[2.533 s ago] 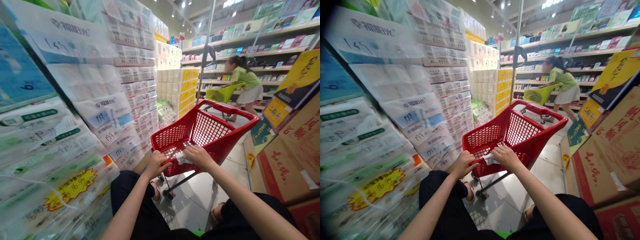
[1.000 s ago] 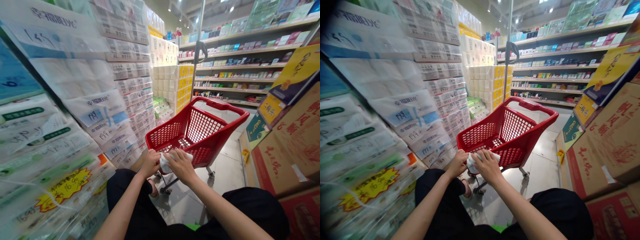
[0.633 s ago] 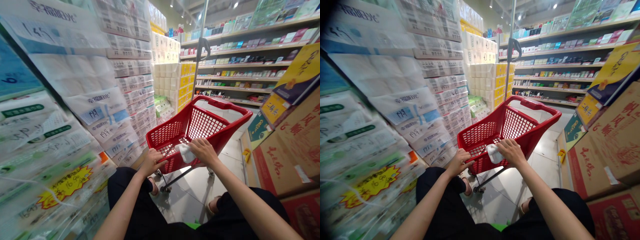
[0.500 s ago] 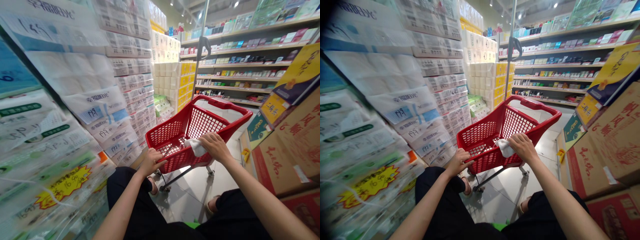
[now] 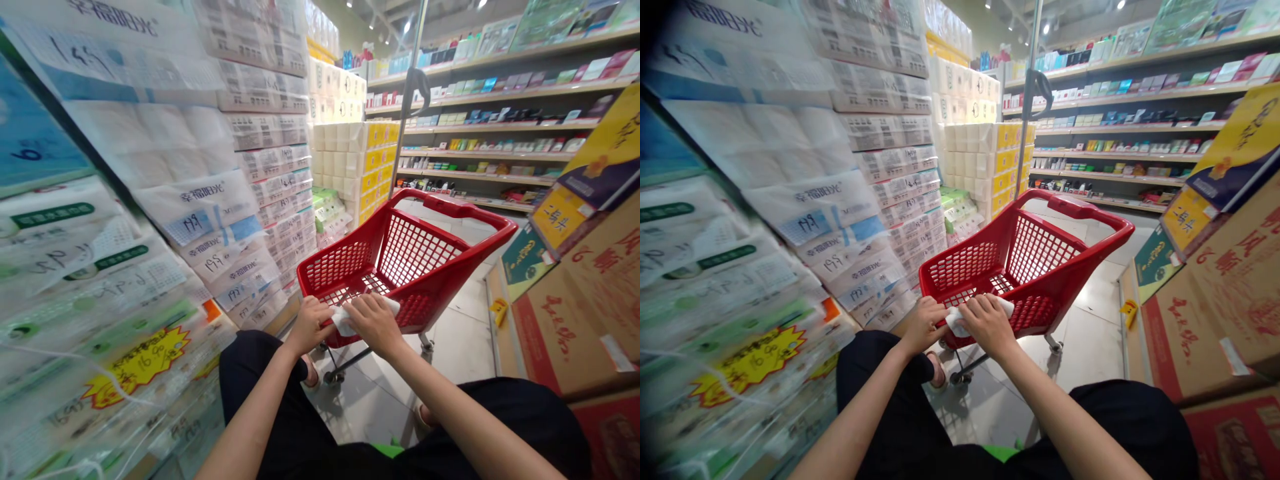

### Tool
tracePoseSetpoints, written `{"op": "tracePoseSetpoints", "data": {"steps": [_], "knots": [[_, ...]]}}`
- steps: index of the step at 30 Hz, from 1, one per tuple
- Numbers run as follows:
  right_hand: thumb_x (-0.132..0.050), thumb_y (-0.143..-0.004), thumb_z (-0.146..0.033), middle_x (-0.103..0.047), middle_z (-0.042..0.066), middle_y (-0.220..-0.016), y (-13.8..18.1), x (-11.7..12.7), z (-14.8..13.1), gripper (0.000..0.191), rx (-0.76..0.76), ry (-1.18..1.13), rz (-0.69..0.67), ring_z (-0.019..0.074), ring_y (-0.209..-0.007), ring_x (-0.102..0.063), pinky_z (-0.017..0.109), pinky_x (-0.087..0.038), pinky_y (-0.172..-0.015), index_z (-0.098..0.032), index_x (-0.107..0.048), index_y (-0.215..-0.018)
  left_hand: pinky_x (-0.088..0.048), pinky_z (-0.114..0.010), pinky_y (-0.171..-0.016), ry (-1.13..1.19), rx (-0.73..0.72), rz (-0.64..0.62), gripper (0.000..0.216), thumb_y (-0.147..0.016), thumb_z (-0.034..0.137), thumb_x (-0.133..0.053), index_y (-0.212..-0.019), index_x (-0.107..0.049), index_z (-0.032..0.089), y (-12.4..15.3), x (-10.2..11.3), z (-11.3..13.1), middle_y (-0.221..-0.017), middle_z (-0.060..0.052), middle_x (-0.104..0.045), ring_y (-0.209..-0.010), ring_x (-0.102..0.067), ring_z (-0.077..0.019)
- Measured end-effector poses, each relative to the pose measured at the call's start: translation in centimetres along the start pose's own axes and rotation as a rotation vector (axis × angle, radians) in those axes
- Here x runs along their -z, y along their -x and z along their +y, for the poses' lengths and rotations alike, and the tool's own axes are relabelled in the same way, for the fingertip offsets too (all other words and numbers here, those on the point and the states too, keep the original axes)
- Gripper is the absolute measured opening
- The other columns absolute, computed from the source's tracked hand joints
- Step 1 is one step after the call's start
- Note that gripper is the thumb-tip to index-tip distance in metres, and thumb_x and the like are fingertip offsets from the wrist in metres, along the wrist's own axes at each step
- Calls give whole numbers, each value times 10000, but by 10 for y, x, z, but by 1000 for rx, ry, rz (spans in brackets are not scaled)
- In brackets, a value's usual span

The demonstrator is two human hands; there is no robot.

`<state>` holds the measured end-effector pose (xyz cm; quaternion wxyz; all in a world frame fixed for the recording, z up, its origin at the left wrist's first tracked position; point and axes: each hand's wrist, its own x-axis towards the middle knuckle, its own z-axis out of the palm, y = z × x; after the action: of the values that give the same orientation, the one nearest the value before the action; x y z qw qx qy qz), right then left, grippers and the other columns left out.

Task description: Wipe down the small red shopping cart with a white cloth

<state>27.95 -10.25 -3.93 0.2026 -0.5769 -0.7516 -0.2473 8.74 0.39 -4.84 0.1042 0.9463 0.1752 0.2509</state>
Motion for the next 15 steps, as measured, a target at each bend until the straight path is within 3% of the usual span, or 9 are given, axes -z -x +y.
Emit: {"op": "tracePoseSetpoints", "data": {"steps": [2, 5, 8, 15], "knots": [[-523, -951, -354, -640, 68, -1014, -3, -2, -6, 253, 41, -21, -4, 217, -977, -513, 390, -367, -934, -224, -594, -1156, -325, -355, -843, -4, 0, -6, 308, -954, 339, -506, -689, -540, 186, 1, 2, 1, -706, 0, -571, -742, -467, -160], [-498, -957, -243, -648, 69, -1086, 2, -1, 11, 306, 173, -32, -23, 206, -1023, -531, 375, -391, -942, -224, -559, -1256, -326, -355, -839, 12, -7, -4, 314, -960, 362, -499, -706, -556, 187, 3, 4, 2, -712, -4, -583, -743, -474, -162], [-486, -947, -190, -638, 79, -1175, 14, 4, 47, 361, 229, -13, -34, 213, -1096, -536, 377, -412, -955, -216, -539, -1303, -326, -352, -842, 38, -15, 0, 325, -974, 408, -482, -750, -581, 194, 3, 4, 2, -722, -2, -590, -741, -476, -159], [-477, -927, -173, -616, 64, -1271, 47, 45, 157, 354, 66, 169, -66, 229, -1217, -508, 427, -318, -1100, -237, -564, -1264, -328, -343, -840, 44, -32, -15, 411, -979, 448, -469, -667, -516, 183, 0, 1, -7, -685, 5, -559, -721, -465, -150]]}}
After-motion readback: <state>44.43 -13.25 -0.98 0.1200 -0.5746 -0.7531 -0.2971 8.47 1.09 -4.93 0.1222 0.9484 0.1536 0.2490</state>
